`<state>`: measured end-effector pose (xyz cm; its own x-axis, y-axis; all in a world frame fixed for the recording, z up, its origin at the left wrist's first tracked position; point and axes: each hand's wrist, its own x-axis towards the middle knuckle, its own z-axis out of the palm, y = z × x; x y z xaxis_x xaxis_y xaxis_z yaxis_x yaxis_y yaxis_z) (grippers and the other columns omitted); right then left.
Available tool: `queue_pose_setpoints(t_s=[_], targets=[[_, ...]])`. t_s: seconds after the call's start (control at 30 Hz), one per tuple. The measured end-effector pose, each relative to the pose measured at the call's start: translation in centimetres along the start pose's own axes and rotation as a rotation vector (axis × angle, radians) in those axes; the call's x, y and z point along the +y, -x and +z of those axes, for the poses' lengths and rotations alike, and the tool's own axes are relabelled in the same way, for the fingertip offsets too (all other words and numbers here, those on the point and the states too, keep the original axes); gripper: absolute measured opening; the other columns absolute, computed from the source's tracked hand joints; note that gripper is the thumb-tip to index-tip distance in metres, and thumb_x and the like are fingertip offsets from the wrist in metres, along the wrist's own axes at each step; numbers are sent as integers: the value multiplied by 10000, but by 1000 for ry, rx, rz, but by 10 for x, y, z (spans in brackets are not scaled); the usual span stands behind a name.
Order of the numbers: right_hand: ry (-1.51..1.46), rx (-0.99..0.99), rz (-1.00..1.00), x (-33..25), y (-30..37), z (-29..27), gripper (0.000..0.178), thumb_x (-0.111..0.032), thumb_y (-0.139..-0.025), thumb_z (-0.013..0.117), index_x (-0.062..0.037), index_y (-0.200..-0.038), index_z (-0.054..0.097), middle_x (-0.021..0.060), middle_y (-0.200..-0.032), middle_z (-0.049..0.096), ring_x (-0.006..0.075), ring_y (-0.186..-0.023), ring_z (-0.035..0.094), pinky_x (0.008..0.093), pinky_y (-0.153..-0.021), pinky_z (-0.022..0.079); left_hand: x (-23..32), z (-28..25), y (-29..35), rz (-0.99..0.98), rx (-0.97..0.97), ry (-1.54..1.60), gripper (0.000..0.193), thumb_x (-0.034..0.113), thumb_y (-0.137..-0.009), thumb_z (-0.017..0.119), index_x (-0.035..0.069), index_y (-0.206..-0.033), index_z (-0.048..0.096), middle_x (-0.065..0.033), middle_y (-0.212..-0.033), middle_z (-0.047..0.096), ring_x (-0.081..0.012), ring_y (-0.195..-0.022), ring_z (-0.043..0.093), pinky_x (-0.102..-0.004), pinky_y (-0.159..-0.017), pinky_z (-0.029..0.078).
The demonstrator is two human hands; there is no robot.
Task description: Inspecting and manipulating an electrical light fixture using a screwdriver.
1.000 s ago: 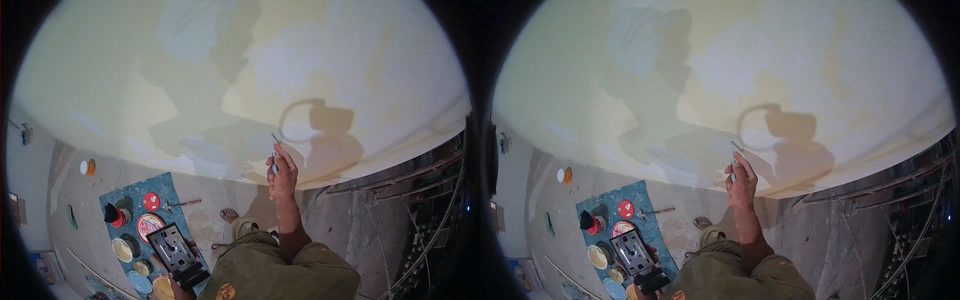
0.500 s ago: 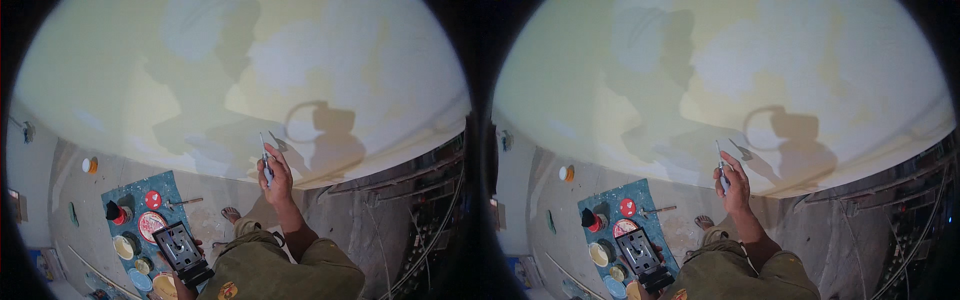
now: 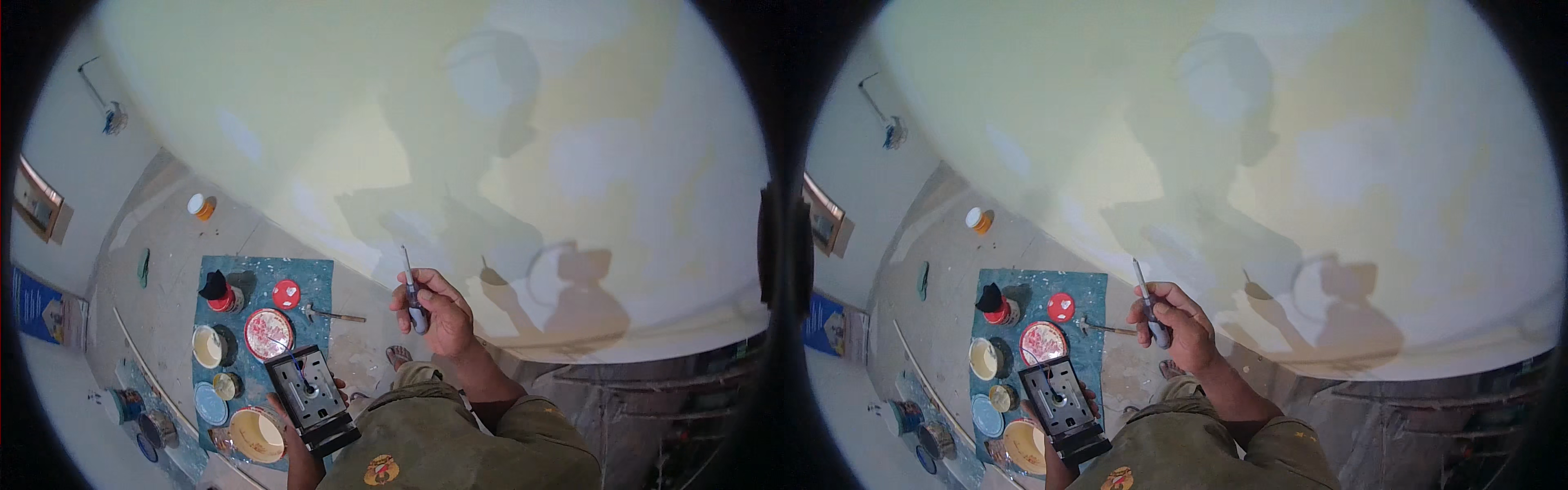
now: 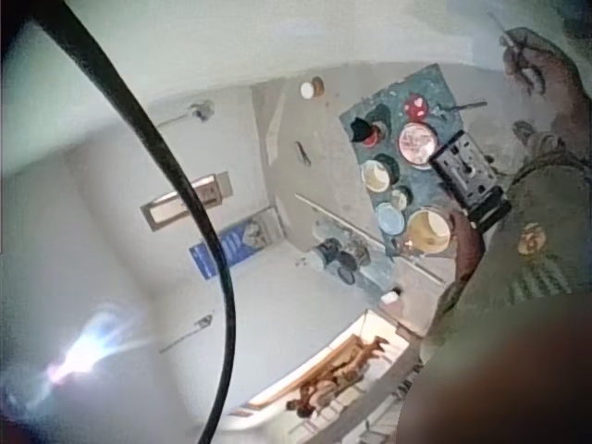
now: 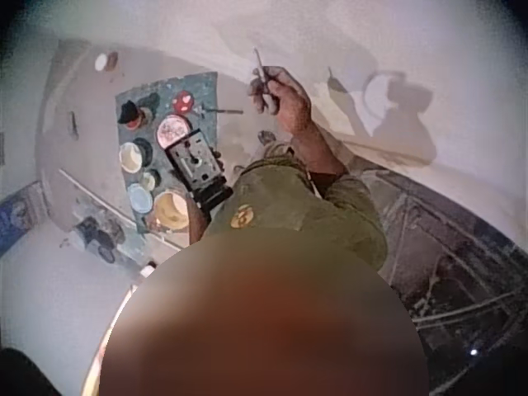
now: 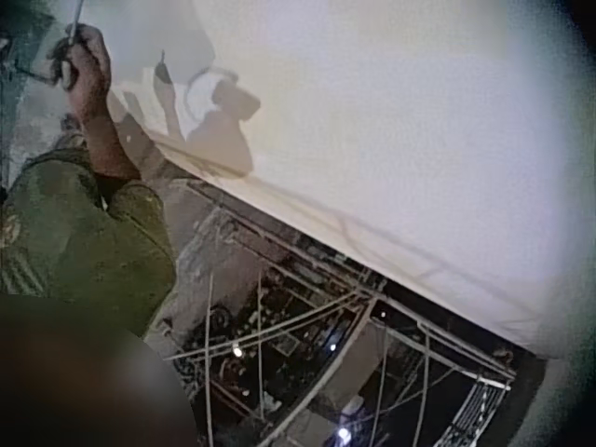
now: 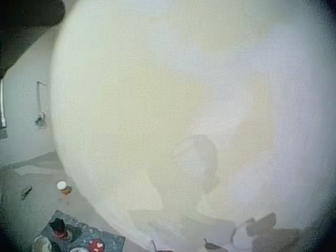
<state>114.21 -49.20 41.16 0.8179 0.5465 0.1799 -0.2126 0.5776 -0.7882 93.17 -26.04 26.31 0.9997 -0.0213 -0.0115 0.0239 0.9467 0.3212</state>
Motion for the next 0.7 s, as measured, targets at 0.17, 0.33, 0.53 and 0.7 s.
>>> queue_pose_setpoints(t_s=[0.17,0.33,0.53,0.7], targets=[[192,-140,-61,4,-11,-2,314,-241,-1031,509,30,-1184,552,159,-939,641,164,-710,560,305,-644,480,-15,-5,1,90,46,78,1247,898,-668,614,-35,-1458,370,-328,-1284,575,-491,-1040,650,-609,-878,549],[360,-243,-167,4,-23,12,311,-257,-1036,554,39,-1129,567,128,-886,625,138,-702,531,283,-640,465,-15,-28,1,102,-80,241,1248,838,-662,694,105,-1569,250,-415,-1420,407,-591,-1207,526,-708,-926,491],[354,-370,-387,-7,-38,25,229,-180,-1002,597,41,-1058,618,122,-824,621,154,-644,539,298,-591,456,-16,-21,-4,140,-133,203,1227,828,-681,691,128,-1579,234,-412,-1429,396,-593,-1220,512,-701,-960,473],[261,-820,-303,-63,-31,51,180,-88,-892,721,-20,-1055,687,70,-811,657,202,-646,649,317,-543,513,-15,-24,-10,148,-61,207,1242,889,-674,617,141,-1585,228,-394,-1412,433,-566,-1181,552,-669,-961,488]])
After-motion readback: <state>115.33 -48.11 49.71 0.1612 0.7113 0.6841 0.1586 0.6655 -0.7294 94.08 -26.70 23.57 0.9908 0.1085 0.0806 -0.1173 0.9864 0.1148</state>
